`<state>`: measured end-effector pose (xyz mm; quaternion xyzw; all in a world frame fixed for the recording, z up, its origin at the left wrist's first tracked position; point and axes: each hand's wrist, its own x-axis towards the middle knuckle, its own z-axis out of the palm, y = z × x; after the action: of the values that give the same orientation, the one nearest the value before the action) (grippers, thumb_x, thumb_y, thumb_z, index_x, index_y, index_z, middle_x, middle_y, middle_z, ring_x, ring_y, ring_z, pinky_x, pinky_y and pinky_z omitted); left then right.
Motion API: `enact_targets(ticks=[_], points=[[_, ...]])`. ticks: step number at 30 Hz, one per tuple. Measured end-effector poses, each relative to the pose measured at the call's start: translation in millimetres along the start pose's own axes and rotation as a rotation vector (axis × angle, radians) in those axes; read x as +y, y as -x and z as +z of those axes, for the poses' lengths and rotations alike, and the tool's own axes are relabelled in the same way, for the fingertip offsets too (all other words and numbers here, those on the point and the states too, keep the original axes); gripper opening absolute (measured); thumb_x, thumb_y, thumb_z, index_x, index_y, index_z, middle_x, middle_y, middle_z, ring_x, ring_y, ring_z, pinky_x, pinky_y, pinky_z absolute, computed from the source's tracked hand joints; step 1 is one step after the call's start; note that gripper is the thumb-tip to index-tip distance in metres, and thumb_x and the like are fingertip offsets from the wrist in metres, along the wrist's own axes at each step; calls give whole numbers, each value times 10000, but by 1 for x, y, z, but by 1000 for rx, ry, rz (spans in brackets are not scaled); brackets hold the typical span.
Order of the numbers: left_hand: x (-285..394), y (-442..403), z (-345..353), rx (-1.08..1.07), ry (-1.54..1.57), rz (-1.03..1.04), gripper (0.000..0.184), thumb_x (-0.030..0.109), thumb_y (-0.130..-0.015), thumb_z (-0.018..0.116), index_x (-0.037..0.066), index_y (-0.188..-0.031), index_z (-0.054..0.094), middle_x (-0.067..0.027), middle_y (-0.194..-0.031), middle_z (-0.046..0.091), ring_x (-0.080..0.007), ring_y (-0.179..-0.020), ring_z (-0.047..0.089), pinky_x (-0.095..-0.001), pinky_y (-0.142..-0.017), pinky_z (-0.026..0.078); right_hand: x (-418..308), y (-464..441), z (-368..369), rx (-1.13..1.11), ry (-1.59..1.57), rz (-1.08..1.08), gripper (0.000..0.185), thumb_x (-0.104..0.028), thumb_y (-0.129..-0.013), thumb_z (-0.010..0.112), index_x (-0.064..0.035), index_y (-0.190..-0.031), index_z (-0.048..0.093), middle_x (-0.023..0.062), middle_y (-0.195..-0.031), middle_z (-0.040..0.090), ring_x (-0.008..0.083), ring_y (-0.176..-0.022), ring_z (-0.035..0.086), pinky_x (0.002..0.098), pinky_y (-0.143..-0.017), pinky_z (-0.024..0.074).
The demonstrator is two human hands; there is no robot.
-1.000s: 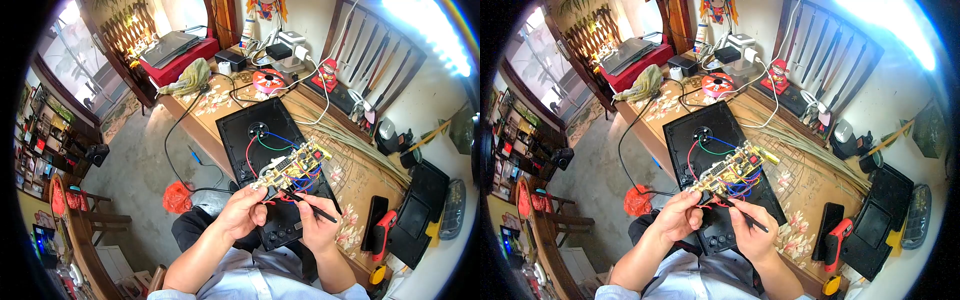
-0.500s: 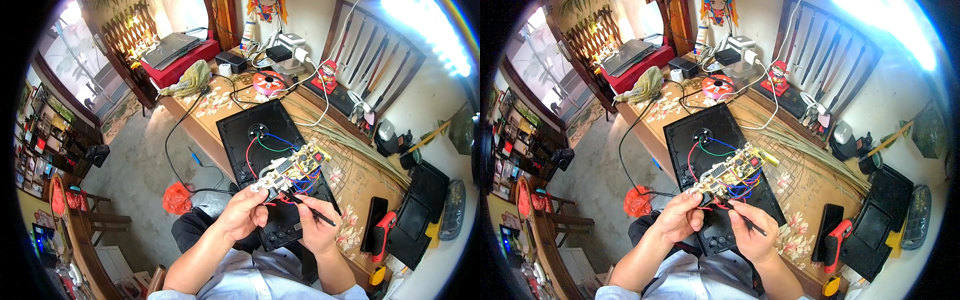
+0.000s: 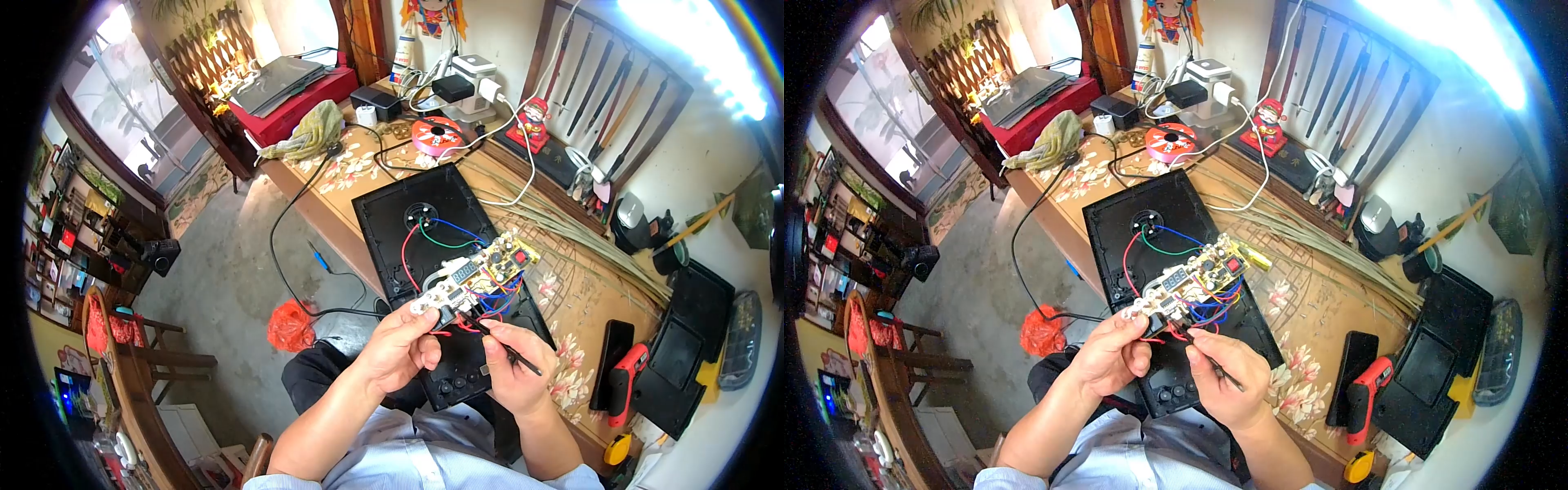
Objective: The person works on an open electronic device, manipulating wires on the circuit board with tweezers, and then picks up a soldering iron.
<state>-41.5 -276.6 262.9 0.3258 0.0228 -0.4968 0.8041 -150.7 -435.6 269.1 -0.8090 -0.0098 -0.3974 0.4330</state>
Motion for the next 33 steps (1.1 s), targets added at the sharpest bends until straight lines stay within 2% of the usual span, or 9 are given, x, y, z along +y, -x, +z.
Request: enact_targets(ticks=[9,10,12,19,21,23,26,33], points=[[-1,-1,0,34,-43,-2,229,217,-961,581,66,-1129,542,-44,-896,668,-131,-553,620,-259,-465,503,1,-2,-3,-10,50,-96,216,46,-750,732,15,-936,625,182,-873,700,285,-756,707,317,-661,563],[-2,-2,-5,6,-41,-13,229,218,-959,584,66,-1124,534,-46,-912,673,-130,-560,624,-262,-479,519,0,-4,-3,-19,58,-104,222,45,-744,736,15,-934,627,179,-871,699,284,-753,706,320,-661,564],[-5,-1,0,60,-91,41,346,251,-971,556,-3,-1203,519,-103,-1041,663,-97,-545,600,-214,-452,505,1,-4,-1,-29,64,-119,227,43,-737,741,15,-933,629,177,-870,698,283,-750,704,323,-661,565],[-4,-1,3,70,-97,40,353,253,-964,567,3,-1208,518,-105,-1081,655,-90,-542,596,-210,-446,506,-1,-6,-2,-55,104,-168,242,40,-719,754,14,-926,633,155,-869,696,274,-759,701,324,-665,569],[-3,-2,1,25,-54,23,207,206,-961,580,74,-1116,546,-46,-910,674,-120,-581,638,-265,-478,531,-2,-7,-3,-59,112,-172,243,41,-716,755,14,-925,633,151,-867,695,272,-760,701,324,-666,569],[-2,-3,2,27,-61,28,209,205,-962,578,70,-1119,545,-48,-909,673,-119,-581,639,-261,-476,534,-4,-10,-4,-79,109,-172,199,49,-737,732,17,-901,622,167,-849,701,285,-761,709,324,-650,561],[-3,-1,1,33,-74,34,214,200,-963,575,63,-1124,542,-51,-908,671,-114,-578,640,-253,-471,539,-3,-9,-5,-95,125,-187,239,43,-714,748,13,-920,632,141,-861,691,271,-768,698,325,-675,569],[-4,-2,6,65,-87,52,203,191,-965,571,60,-1118,550,-45,-872,664,-108,-568,637,-244,-463,541,-5,-10,-8,-125,140,-186,223,24,-725,743,10,-915,629,143,-869,691,274,-767,696,323,-673,565]])
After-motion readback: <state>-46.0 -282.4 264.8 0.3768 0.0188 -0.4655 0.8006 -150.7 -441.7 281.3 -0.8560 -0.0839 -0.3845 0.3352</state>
